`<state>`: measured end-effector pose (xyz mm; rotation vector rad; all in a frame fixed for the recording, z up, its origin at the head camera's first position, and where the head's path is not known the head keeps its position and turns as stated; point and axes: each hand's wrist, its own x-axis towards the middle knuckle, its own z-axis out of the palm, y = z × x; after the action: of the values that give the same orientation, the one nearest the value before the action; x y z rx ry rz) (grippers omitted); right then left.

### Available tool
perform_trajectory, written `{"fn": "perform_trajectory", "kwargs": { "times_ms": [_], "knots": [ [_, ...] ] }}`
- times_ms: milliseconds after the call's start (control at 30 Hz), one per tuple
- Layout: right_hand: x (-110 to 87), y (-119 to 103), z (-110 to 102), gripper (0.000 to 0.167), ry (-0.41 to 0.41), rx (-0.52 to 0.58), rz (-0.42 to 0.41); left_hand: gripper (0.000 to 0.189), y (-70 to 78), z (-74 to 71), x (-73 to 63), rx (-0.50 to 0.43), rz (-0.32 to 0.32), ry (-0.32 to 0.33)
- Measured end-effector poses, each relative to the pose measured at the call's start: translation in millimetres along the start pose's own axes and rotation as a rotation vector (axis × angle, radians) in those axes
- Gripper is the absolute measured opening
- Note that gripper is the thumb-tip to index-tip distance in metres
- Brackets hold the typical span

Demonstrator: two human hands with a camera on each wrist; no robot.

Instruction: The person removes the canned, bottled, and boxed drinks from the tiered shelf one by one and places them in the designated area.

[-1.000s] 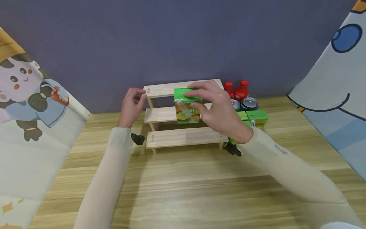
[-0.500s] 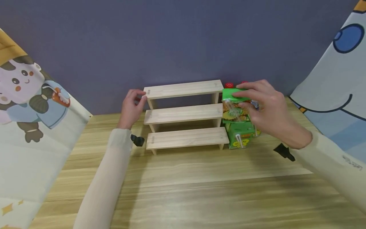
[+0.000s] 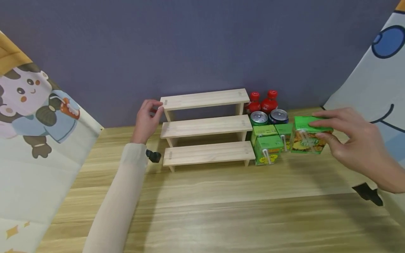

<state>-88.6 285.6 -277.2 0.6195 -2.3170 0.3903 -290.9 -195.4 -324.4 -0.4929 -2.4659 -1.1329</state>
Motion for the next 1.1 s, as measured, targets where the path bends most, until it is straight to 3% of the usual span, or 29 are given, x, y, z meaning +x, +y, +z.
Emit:
{"fn": "perform_trajectory", "kwargs": {
  "times_ms": [67, 133, 267, 400, 667, 1100],
  "knots": [
    [-12.3, 8.4, 2.0, 0.056, -0.033, 0.006, -0.014, 0.031, 0.2, -0.8, 0.1, 0.0, 0.001, -0.004],
    [-24.9, 17.5, 7.0, 0.062, -0.063, 0.03, -0.021, 0.032, 0.0, -1.1, -0.1, 0.004, 0.002, -0.006],
    [-49.3, 34.1, 23.7, 0.019, -0.093, 0.091, -0.015, 0.032, 0.9, -1.0, -1.0, 0.005, 0.001, -0.003],
    [-64.1, 42.0, 40.3, 0.047, -0.107, 0.136, 0.02, 0.031, 2.0, -1.1, -0.9, 0.005, 0.005, -0.005],
    [-68.7, 42.6, 57.6, 0.049, -0.086, 0.206, 0.107, 0.03, 3.4, -1.7, -1.7, 0.007, -0.002, 0.002],
    [-67.2, 51.0, 65.7, 0.043, -0.089, 0.203, 0.101, 0.031, 5.5, -2.9, -2.4, 0.01, -0.006, 0.006]
  ]
}}
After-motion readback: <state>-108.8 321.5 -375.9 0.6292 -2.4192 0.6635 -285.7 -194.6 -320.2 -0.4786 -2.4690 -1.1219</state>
